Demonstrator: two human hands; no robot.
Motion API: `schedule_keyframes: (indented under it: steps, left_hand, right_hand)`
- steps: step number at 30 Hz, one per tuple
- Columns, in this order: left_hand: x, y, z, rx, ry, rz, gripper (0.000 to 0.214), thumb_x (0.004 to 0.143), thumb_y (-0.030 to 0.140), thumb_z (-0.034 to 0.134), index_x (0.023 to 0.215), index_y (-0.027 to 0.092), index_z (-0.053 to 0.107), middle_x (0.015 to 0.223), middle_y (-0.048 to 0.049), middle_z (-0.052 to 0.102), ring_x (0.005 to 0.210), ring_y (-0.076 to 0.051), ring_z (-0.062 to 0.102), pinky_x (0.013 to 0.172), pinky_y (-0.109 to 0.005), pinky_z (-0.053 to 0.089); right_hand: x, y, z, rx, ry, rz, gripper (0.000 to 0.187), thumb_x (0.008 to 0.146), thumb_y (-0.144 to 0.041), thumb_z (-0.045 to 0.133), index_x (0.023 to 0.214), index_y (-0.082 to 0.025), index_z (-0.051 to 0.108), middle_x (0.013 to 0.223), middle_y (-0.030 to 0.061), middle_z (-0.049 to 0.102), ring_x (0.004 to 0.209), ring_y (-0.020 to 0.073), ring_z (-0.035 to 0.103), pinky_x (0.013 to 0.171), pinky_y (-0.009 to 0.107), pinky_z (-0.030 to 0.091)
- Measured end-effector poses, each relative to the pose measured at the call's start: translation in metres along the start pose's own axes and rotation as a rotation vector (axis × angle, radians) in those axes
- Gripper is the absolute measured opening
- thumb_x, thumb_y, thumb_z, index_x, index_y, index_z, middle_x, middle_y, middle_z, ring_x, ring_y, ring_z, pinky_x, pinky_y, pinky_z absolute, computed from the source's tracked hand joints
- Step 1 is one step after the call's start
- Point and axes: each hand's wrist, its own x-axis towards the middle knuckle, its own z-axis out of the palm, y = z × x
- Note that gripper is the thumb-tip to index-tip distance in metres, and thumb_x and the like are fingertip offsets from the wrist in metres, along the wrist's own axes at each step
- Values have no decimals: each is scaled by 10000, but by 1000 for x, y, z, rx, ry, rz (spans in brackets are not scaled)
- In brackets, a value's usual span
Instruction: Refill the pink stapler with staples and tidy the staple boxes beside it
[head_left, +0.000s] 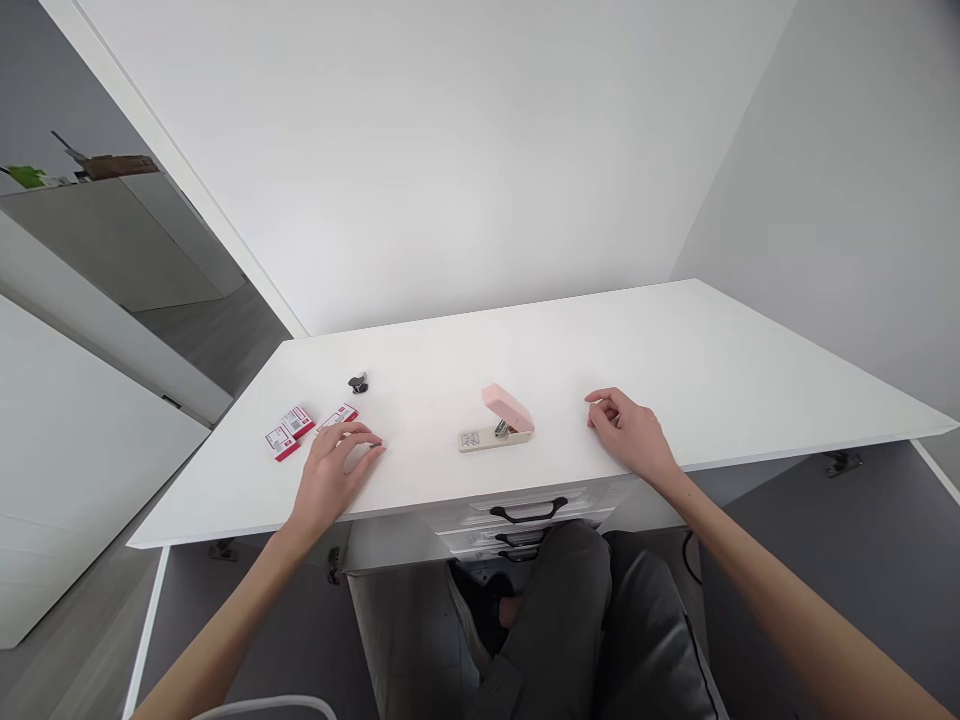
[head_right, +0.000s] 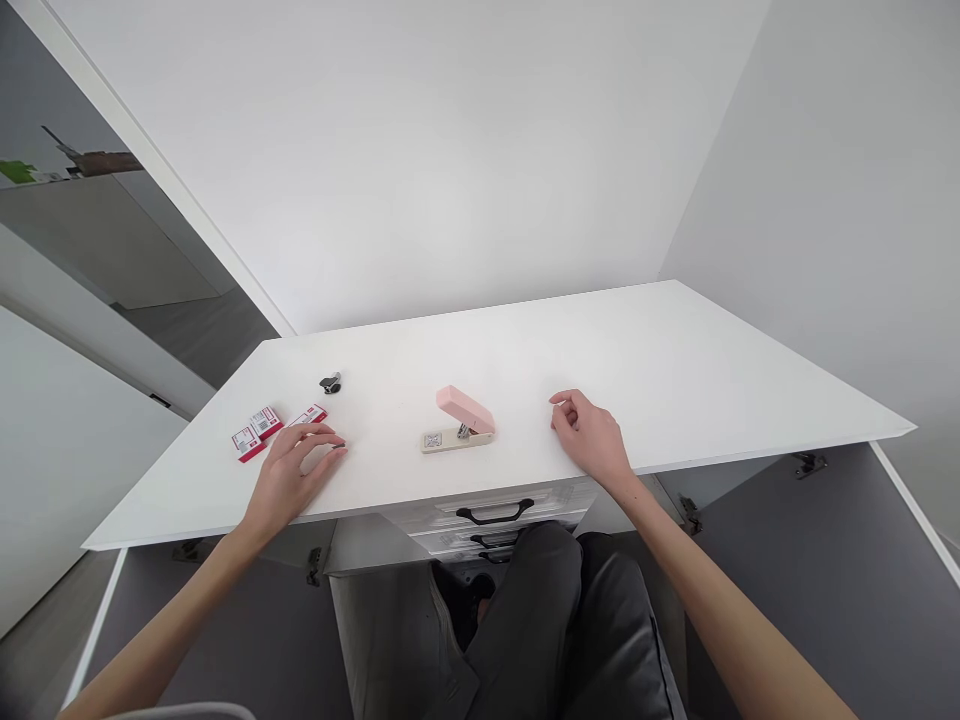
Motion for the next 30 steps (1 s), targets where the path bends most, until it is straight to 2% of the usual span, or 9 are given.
schedule_keyframes:
  steps: [2,5,8,12,17,20,24,30]
  left_hand:
    - [4,11,2,-110,-22,-116,311,982,517,585,1022,245,731,1110,-76,747,1085,-262,684,981,-412,514]
    - [14,30,10,-296,-73,-310,377,983,558,563,1054,220,713,972,-57,760,937,-227,717,858,-345,540]
    - [26,48,23,-400,-64,-384,423,992,573,527,1038,201,722,879,-47,733,857,-202,691,824,-316,533]
    - [40,68,42,-503,-56,-390,425,1004,539,509,1126,203,738,883,-35,720,808,-172,649,827,-301,525]
    - [48,86,60,-597,-124,-375,430,946,521,623,1251,244,744,1091,-47,774,894,-178,687,895,-318,534]
    - [49,94,67,-622,-174,-368,439,917,528,673,1249,252,755,1098,-47,796,909,-196,709,915,-339,544]
    - [50,105,75,-681,-195,-352,419,948,530,639,1236,245,747,1085,-50,807,964,-218,731,872,-341,571]
    - [52,121,86,-657,-162,-201,285,947,472,641,1075,266,790,1172,-59,747,961,-204,684,837,-330,578]
  right_hand:
    - [0,0,0,-8,6,-10,248,920,-331,484,1085,-258,654,831,10,758,673,193,629,679,312,444]
    - [0,0,1,-14,9,-8,242,922,-328,485,1082,-260,654,827,4,753,690,192,636,693,311,452]
    - [0,0,1,-21,6,2,234,920,-324,489,1073,-261,655,821,-1,748,692,189,635,694,311,451]
    - [1,-1,1,-31,7,4,228,912,-313,493,1059,-259,659,814,-1,740,688,187,631,684,308,445]
    - [1,-3,1,-40,12,9,225,915,-313,493,1055,-268,663,804,-8,731,695,188,632,682,305,444]
    - [1,-4,1,-47,8,26,222,919,-310,486,1048,-270,662,802,-7,729,697,193,636,682,307,445]
    - [1,-4,1,-61,5,34,220,923,-307,480,1045,-276,660,800,-7,726,698,197,640,673,306,441]
    - [2,-4,1,-68,12,27,223,925,-311,483,1047,-269,665,805,-4,725,698,191,640,670,303,440]
